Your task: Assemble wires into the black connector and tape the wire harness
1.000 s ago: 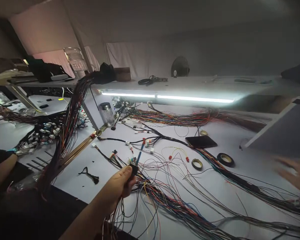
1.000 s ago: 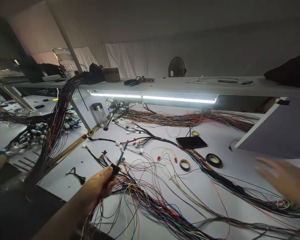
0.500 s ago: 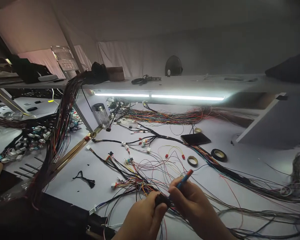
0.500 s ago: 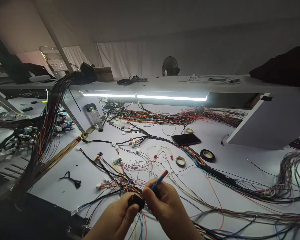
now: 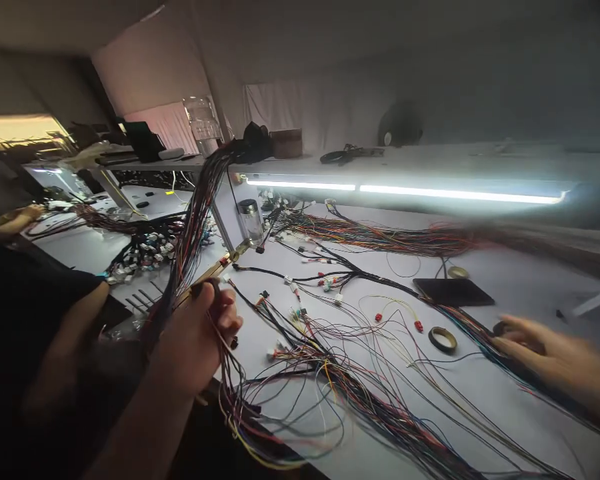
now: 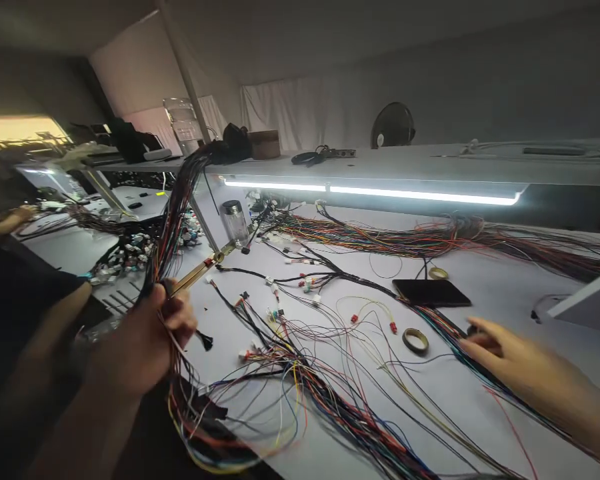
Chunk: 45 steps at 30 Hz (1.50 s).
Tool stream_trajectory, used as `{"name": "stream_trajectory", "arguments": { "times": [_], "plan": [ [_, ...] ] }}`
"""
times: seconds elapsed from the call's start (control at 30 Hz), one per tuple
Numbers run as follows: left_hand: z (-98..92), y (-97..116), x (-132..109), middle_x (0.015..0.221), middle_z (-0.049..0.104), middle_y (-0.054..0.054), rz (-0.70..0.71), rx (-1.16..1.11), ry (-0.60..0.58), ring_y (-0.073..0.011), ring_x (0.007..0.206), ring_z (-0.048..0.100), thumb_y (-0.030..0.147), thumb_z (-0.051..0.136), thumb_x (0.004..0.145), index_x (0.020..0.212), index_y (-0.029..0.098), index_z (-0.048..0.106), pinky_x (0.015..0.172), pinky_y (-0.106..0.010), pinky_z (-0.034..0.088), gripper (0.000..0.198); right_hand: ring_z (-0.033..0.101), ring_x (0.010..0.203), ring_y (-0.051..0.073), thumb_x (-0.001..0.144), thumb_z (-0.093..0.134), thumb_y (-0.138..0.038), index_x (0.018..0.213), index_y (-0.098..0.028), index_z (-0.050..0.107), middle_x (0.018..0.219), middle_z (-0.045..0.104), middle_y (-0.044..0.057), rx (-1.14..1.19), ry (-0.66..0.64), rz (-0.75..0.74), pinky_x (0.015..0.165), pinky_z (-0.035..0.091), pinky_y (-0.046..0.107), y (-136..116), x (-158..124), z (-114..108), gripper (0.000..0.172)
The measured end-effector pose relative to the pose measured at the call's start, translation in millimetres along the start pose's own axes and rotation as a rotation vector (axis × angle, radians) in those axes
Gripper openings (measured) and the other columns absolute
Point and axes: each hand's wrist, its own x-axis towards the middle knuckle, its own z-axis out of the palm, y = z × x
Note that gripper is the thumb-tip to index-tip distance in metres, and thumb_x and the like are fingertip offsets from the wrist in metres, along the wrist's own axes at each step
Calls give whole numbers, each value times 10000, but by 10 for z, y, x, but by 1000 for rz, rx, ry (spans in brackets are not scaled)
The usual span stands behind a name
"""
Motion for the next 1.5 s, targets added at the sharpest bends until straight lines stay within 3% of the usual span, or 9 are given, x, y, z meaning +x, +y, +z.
{"name": "stream_trajectory", "arguments": {
  "times": [0.17,0.37,0.5,0.73,0.9,0.97,1.1,1.27,1.5],
  "plan": [
    [450,606,102,510,342,85,288,8,-75,-54,368,232,317,538,926,859,237,605,373,-190,271,124,552,1158,351,821,660,-496,1271,-375,579,1279,608,52,-208,-324,-297,917,469,505,-1762,544,1005,473],
    [1216,920,237,553,324,65,572,213,-286,-75,406,203,327,533,933,820,241,576,419,-265,183,148,627,782,175,891,558,-508,934,-149,652,801,656,28,227,-650,-607,733,512,331,-3339,1007,2067,373],
    [1419,1098,385,570,214,72,715,300,-297,-75,440,121,270,481,964,778,209,508,491,-293,84,197,466,479,80,990,319,-483,769,-185,532,506,421,-69,513,-699,-464,540,459,230,-3179,1087,2402,428],
    [1305,1485,736,560,81,43,845,194,17,-115,491,193,342,352,1006,638,230,367,530,-302,80,384,438,513,123,951,388,-397,636,-231,424,543,437,-45,152,-634,-301,514,386,252,-1744,573,2639,357],
    [1217,1390,911,513,266,62,531,318,-171,-110,496,131,267,467,961,678,221,496,478,-274,124,288,536,597,171,926,434,-379,698,-261,525,630,558,-20,73,-639,-287,576,460,289,-1180,292,2586,273],
    [1270,1321,891,533,400,61,449,346,-299,-80,459,242,254,496,944,735,216,563,463,-249,233,222,620,799,225,838,600,-403,912,-266,614,866,663,28,65,-660,-310,721,509,345,-1248,426,2460,156],
    [1521,1279,699,634,584,17,445,385,-472,-96,572,547,302,523,937,772,189,600,609,-255,458,214,466,1240,301,766,714,-411,1385,-244,384,1326,529,129,157,-566,-457,1006,396,476,-2042,974,2030,721],
    [1757,1267,552,755,702,-65,586,573,-695,-159,713,669,273,481,967,907,108,606,757,-326,504,215,624,871,148,1010,298,-408,1041,-183,567,843,630,10,466,-407,-663,829,487,336,-3249,1274,1742,352],
    [1653,885,687,640,684,-26,583,563,-474,-166,649,686,269,538,930,853,138,629,758,-337,521,176,514,577,106,1015,296,-408,713,-214,462,558,530,-47,522,-276,-402,647,425,272,-2650,807,2139,395]
  ]
}}
